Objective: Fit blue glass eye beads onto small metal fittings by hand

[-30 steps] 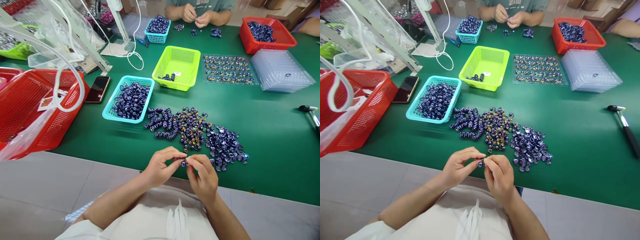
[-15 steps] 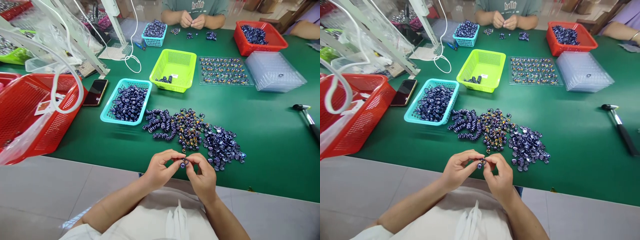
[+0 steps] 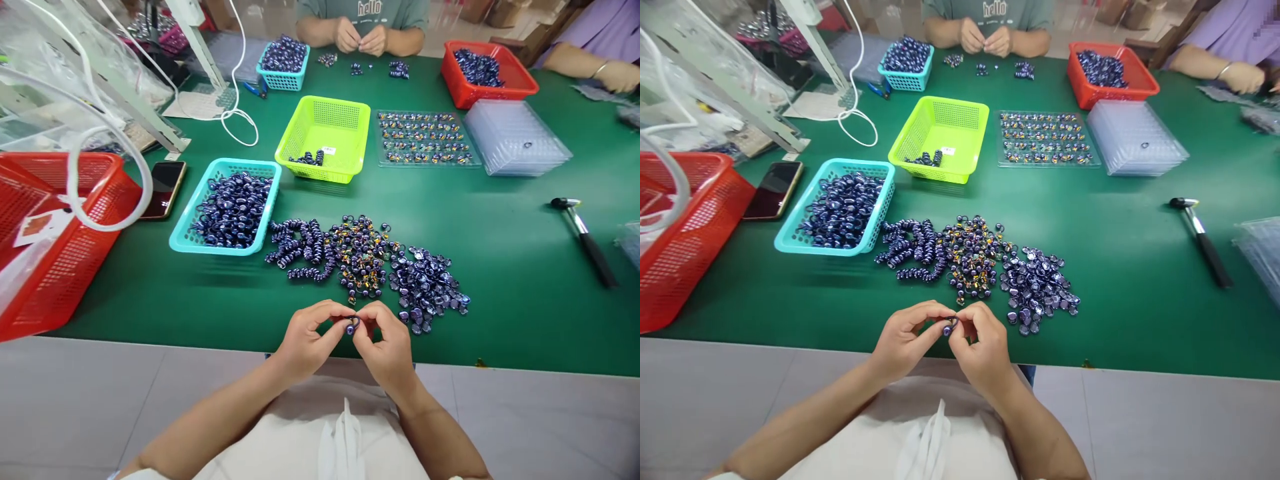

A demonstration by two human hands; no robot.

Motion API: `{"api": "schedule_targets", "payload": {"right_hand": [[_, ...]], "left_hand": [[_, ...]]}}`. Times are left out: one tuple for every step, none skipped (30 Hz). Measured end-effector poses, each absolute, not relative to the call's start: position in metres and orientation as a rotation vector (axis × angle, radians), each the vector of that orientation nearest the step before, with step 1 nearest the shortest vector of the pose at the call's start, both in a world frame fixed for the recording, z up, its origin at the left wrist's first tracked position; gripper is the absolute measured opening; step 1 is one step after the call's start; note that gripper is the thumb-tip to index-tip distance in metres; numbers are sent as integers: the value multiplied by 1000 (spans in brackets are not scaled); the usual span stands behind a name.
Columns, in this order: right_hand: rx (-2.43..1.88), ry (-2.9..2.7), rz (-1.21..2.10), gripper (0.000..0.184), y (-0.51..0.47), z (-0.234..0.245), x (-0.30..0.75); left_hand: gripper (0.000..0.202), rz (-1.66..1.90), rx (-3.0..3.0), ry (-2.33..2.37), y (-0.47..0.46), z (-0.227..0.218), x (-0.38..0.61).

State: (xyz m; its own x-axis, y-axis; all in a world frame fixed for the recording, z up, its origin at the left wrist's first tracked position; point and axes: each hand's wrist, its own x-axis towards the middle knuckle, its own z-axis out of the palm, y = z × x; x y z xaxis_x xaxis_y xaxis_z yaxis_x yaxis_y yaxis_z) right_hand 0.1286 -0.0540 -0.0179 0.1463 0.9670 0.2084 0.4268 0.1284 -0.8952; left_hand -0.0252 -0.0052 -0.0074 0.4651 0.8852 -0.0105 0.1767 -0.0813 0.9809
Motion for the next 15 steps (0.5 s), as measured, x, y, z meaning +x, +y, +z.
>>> {"api": "schedule_targets", "payload": {"right_hand": [[-1444,-1475,715,10,-54,-17,133],[-1430,-1524,725,10,-55,-15,140],[-1425,-1573,722,10,-55,-14,149],[-1432,-1621,702,10,-56,-12,161],[-1472,-1645,643,10,-57,-11,173],[-1539,-1653,543,11,-58,-10,187],[-1614,-1660,419,11,-59,-10,200],[-1679,-1697,308,10,-59,-10,211],[-1727,-1747,234,11,-59,-11,220],[-1749,-1809,192,11,-59,-12,227],[-1760,-1875,159,11,-59,-14,231],[-1762,-1937,134,11,-58,-16,233],[-1761,-1992,102,12,-56,-18,233],[-1766,-2038,60,12,-55,-20,232],[-1777,-2076,7,12,-53,-22,230]], "left_hand": [[14,750,1537,961,-5,-8,-25],[14,734,1497,965,-5,-8,-24],[14,721,1441,972,-5,-8,-24],[14,713,1372,985,-4,-8,-24],[15,711,1295,1001,-3,-9,-24],[16,710,1217,1019,-1,-9,-25],[17,709,1143,1034,1,-10,-25],[20,709,1076,1043,4,-11,-25],[22,712,1016,1043,6,-12,-25],[25,716,963,1037,8,-13,-24],[27,719,913,1025,9,-13,-23],[28,721,865,1012,10,-14,-21],[29,722,816,996,11,-13,-19],[29,721,765,979,12,-13,-17],[29,718,711,963,12,-11,-15]]}}
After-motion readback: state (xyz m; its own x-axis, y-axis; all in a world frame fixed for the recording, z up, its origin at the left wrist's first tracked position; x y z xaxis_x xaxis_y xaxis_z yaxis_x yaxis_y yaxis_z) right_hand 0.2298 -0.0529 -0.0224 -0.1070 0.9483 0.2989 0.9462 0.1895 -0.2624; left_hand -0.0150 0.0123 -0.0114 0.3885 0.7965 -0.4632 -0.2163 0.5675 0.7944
